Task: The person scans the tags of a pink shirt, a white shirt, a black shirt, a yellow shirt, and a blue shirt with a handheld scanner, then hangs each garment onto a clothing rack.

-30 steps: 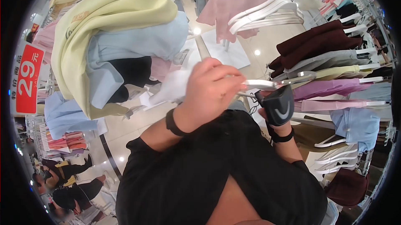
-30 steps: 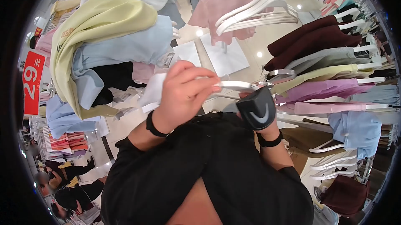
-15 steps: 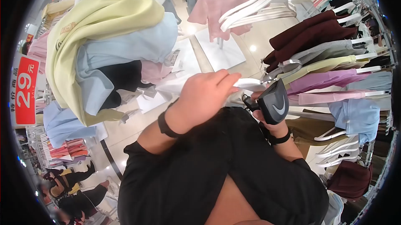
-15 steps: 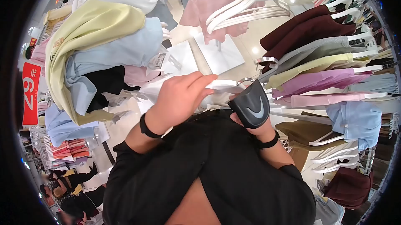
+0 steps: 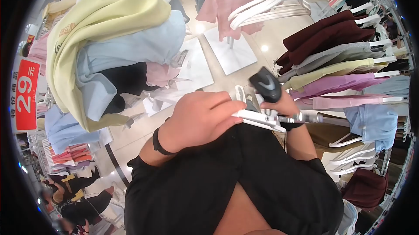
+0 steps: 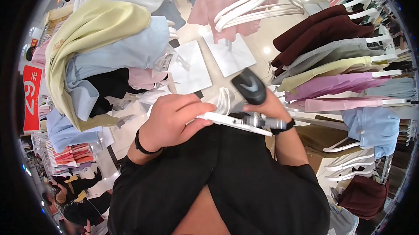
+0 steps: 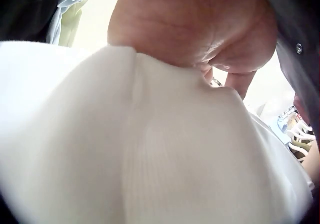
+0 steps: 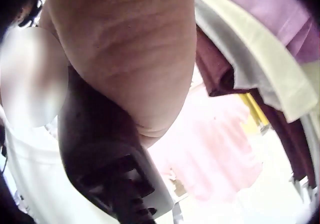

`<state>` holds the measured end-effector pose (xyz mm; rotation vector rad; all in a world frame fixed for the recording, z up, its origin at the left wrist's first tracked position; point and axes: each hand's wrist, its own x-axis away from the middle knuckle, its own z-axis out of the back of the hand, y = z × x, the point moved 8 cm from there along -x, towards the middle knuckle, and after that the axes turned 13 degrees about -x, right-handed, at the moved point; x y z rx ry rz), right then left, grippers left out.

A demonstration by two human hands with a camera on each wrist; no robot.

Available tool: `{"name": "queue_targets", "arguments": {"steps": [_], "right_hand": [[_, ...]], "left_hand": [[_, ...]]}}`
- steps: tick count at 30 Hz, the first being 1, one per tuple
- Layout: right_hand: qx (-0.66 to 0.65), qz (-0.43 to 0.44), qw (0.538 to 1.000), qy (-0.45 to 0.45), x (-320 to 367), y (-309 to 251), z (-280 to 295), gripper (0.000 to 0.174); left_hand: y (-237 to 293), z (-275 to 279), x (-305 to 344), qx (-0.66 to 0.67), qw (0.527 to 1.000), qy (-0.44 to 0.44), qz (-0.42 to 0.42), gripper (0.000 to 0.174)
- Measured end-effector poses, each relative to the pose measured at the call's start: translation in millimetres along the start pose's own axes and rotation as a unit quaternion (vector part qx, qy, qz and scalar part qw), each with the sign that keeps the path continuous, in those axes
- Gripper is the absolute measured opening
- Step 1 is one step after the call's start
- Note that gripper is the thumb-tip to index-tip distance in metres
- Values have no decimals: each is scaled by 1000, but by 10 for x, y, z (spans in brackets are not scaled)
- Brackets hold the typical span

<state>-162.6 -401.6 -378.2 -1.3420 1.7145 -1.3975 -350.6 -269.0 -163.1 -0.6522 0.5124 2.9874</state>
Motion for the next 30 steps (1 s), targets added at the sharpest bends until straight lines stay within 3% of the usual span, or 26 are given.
{"name": "queue_targets", "arguments": {"steps": [2,3,4,9,13,16,20,22,25,30], "right_hand": [[-16,10,999,-40,-192,81,-324,83],[-22,-24,997,-64,-240,83,-481,79],[56,-43,995,-70,-294,87,-551,74],[58,-81,992,-83,-374,227,-608,68],[3,-33,995,-98,-494,260,-737,67],[86,-58,985,-141,-517,363,-827,63],[153,-61,983,-86,-456,382,-676,53],[185,-45,982,-16,-399,292,-473,42],[127,-112,984,50,-338,441,-71,35],[174,-46,974,134,-190,183,143,26]], "left_hand": [[11,4,25,4,1000,2,-7,30],[8,17,41,1,1000,5,-6,30],[-4,36,63,-2,1000,8,-6,30],[-87,71,208,29,1000,3,9,31],[-16,34,237,50,998,-4,-25,31],[-22,79,295,63,997,28,-17,31],[-222,156,518,51,996,38,58,31],[-354,176,676,39,991,61,109,32],[-613,117,998,64,966,123,219,25],[-759,63,1319,49,940,146,303,20]]}}
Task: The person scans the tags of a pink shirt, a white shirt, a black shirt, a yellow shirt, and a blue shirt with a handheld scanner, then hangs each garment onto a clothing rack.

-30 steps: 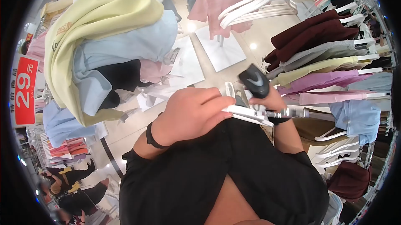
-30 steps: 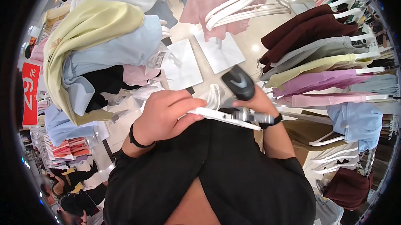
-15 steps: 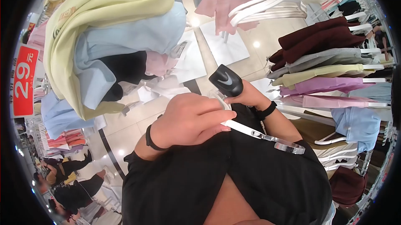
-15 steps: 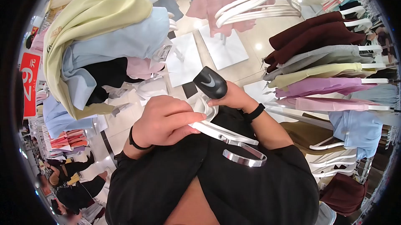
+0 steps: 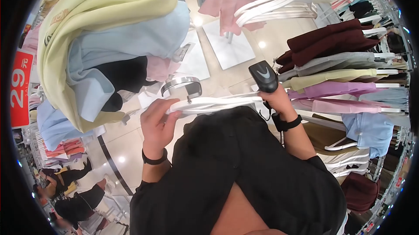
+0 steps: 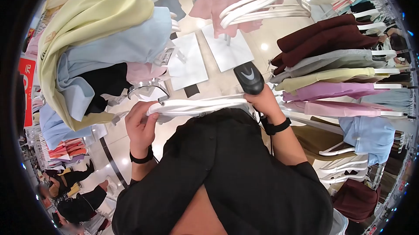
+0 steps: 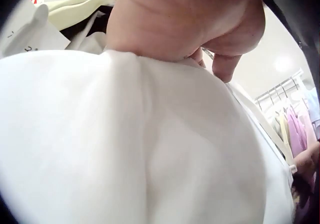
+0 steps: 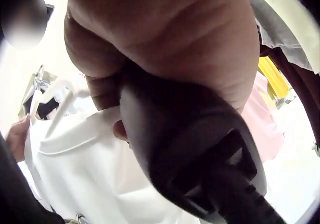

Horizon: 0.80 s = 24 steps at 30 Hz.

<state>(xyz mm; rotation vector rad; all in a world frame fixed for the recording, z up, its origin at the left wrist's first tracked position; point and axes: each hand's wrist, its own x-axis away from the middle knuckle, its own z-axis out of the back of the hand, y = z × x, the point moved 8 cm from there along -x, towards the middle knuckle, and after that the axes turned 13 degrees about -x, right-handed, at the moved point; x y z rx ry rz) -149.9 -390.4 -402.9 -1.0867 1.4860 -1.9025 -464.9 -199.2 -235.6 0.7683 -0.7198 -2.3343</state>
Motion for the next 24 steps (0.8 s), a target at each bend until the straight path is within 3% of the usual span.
{"name": "queue_targets", "arguments": {"steps": [6,12,17,20,21,24], "right_hand": [[-25,-27,999,36,11,-131,105,18],[-62,-27,998,14,186,-411,-253,27],[-129,57,990,-24,313,-637,-141,31],[-28,161,986,-8,391,-622,186,53],[-22,139,989,-52,440,-701,176,64],[-59,165,979,-101,462,-942,19,64]], "left_hand": [[6,-121,22,-44,998,19,-47,22],[195,-337,11,-51,995,13,-87,26],[88,-215,-15,-15,998,49,-36,24],[47,-130,-29,0,998,59,-27,23],[46,-107,-32,6,998,56,-14,23],[36,-79,-55,24,998,53,-3,23]]}}
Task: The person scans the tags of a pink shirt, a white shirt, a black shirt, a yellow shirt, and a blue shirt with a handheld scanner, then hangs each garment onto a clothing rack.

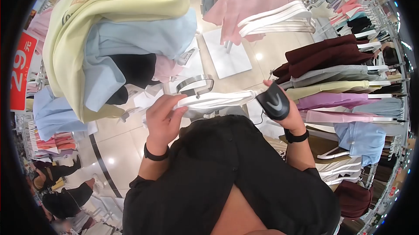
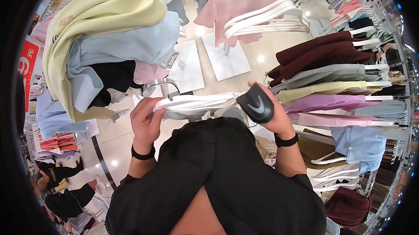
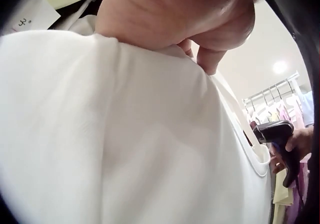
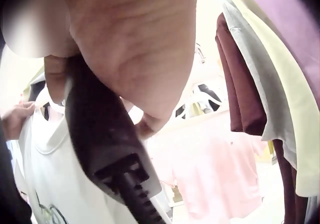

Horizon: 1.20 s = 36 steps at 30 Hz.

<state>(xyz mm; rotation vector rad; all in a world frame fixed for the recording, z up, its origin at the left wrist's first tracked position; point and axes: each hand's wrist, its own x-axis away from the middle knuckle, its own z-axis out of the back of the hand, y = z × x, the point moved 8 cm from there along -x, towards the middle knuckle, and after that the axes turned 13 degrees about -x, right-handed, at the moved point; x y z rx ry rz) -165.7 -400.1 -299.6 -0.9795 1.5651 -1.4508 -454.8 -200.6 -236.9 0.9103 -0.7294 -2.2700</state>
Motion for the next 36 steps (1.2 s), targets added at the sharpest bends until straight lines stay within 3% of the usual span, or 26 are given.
{"name": "queue_targets", "arguments": {"steps": [4,8,12,16,17,20,23,27,36], "right_hand": [[252,110,950,-147,-69,-79,-303,55],[233,117,948,-180,-67,-125,-634,46],[173,89,972,-135,-80,-92,-668,45],[89,36,995,-13,-39,-61,-334,49],[109,12,994,-20,-39,-56,-256,52],[242,120,961,-59,-18,-192,-179,54],[184,43,982,-29,-1,-123,-101,55],[112,27,993,-7,31,-94,-76,55],[174,38,984,-17,13,-115,44,60]], "left_hand": [[23,-46,-14,-7,999,-14,-46,24],[122,-175,1,-8,997,-59,-46,25],[108,-246,-7,-28,997,-69,-31,27],[-93,-172,-32,-76,995,-64,-27,33],[-165,-157,-36,-91,993,-68,-25,35],[-183,-122,-60,-118,991,-32,-62,36],[-234,-262,-41,-138,986,-61,-68,32],[-211,-461,-79,-120,987,-79,-76,24],[-87,-694,-318,-110,983,-89,-121,19]]}}
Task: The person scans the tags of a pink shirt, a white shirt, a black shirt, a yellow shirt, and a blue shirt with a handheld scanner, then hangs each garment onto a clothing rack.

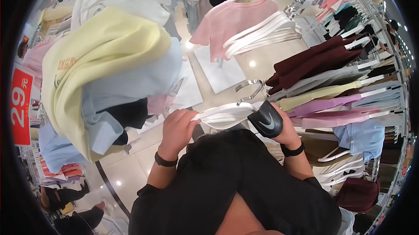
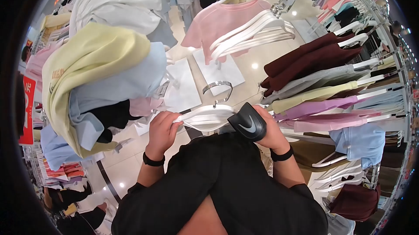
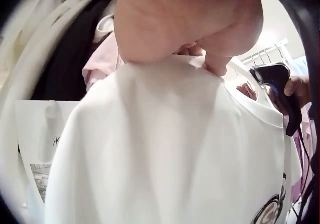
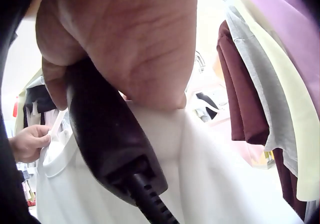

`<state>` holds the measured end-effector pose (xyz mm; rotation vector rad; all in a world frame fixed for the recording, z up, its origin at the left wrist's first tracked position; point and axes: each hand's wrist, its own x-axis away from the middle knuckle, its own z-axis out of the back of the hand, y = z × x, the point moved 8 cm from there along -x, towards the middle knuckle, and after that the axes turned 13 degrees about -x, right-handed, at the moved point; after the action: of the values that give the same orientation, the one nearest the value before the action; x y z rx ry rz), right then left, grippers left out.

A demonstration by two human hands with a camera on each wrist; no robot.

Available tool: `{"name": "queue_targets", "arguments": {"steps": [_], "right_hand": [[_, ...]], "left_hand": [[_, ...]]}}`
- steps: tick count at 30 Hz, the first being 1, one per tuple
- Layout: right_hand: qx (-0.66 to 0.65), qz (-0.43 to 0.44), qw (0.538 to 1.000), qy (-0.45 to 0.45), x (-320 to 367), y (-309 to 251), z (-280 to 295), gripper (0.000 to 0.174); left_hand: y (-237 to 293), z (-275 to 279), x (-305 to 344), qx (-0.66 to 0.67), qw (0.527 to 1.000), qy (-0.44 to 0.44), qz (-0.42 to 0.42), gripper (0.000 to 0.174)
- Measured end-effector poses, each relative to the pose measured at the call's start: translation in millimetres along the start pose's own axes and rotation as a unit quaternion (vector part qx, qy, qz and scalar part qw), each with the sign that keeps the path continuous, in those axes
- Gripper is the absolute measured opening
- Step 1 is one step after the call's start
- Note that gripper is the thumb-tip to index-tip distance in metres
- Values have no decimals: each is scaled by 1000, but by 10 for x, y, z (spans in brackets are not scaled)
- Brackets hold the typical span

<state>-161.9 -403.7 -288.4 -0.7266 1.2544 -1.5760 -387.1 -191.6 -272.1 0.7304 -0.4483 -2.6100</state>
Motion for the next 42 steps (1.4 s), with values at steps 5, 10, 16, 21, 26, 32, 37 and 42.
{"name": "queue_targets", "arguments": {"steps": [5,10,16,21,26,32,37,42], "right_hand": [[1,-4,999,47,-16,172,190,68],[-42,-18,996,73,-77,262,364,68],[-67,-80,994,46,-115,417,555,49],[-84,-20,996,24,-267,316,649,38],[-135,-9,991,-8,-299,410,704,41],[-123,-11,992,-36,-329,393,815,42],[-137,0,990,-45,-319,396,971,42],[-121,21,992,-30,-292,374,1112,43]], "left_hand": [[-120,-110,-51,2,999,-19,44,17],[-305,-250,-70,-24,997,4,74,16],[-581,-471,-102,-120,977,-55,169,16],[-919,-723,-74,-174,943,-100,264,23],[-1049,-862,-242,-200,909,-139,338,33],[-1000,-1138,-725,-130,932,-107,320,36],[-815,-1151,-1312,-137,954,-43,263,27],[-616,-1169,-1894,-155,969,-21,194,24]]}}
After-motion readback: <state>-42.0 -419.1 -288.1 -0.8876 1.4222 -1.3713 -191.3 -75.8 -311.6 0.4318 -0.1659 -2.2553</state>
